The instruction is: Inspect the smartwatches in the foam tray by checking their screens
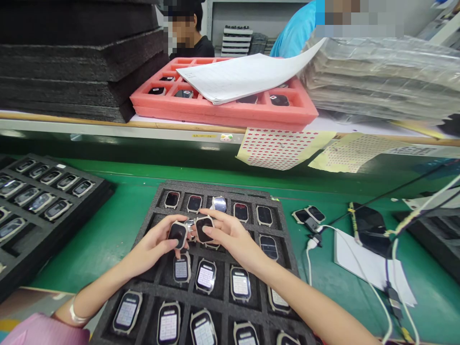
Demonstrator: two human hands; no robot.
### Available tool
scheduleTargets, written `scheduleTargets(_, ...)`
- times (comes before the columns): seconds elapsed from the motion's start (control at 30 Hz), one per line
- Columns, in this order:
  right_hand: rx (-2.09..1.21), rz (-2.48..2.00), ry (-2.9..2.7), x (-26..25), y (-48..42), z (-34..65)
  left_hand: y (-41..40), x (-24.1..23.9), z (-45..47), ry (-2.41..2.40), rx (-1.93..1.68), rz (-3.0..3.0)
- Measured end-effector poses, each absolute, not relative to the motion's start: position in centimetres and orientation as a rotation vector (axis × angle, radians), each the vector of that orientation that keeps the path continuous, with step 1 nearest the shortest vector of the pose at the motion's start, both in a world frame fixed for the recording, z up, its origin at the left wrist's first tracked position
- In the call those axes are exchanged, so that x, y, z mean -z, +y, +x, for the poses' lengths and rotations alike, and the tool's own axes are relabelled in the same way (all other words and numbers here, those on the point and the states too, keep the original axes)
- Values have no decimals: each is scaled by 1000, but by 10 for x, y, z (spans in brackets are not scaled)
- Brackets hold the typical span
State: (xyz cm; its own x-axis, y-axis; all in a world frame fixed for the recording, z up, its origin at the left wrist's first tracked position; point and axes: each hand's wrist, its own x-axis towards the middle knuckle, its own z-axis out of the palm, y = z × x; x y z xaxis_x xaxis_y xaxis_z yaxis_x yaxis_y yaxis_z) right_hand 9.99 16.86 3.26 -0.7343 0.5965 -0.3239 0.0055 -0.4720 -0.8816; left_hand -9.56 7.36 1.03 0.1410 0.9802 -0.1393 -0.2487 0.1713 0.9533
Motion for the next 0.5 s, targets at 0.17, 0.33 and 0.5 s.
scheduleTargets(0.17, -2345, -811, -1266, -38, 166, 99, 73, -9, -97, 1189, -1085, 1134)
scheduleTargets(0.33, -2359, -742, -1368, -39, 173, 100, 73, -13, -99, 1292, -1043, 1263)
scheduleTargets(0.5, -2387, -690, -1350, -39, 173, 102, 71, -17, -98, 1296, -989, 1309)
